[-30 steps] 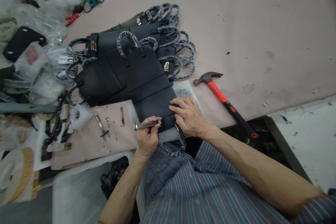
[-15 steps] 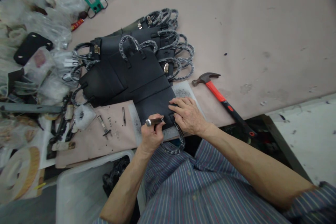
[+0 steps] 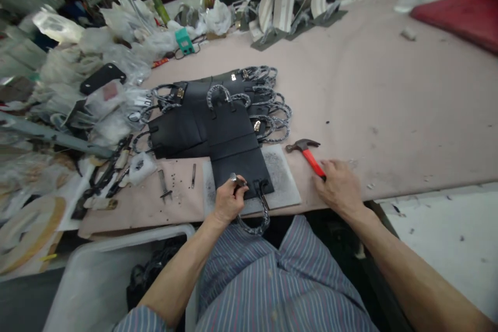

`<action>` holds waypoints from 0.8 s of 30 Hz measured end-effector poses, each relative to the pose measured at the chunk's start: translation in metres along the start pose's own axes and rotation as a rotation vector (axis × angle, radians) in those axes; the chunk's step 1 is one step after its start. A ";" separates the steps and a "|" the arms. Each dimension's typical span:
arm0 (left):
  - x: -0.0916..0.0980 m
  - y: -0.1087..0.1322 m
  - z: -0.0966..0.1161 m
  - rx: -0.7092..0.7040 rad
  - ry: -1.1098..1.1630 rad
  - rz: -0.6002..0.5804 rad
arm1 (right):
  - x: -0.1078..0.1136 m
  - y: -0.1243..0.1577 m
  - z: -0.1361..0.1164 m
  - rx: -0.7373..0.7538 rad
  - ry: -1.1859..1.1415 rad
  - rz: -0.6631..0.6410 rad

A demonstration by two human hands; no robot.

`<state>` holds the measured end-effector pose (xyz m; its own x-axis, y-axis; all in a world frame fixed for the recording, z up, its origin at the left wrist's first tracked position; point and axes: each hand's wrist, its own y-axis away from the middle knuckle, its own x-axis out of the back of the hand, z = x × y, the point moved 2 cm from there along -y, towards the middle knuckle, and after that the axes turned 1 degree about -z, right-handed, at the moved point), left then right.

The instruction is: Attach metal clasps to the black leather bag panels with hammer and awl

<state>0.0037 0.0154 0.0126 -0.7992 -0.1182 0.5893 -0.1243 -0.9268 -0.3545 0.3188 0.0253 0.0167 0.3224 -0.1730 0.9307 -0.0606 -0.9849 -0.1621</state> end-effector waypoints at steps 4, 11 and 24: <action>0.000 0.001 -0.001 0.026 0.019 0.008 | 0.007 0.003 0.025 -0.287 -0.292 -0.242; 0.002 0.002 0.002 0.056 0.027 -0.004 | 0.041 -0.005 -0.039 -0.368 -0.795 -0.534; -0.001 0.003 -0.004 0.025 -0.029 -0.013 | 0.139 0.011 -0.128 0.518 -0.123 -0.168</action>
<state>0.0016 0.0142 0.0079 -0.7804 -0.1156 0.6145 -0.1201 -0.9367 -0.3288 0.2422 -0.0092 0.1862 0.3970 0.0181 0.9176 0.4632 -0.8671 -0.1833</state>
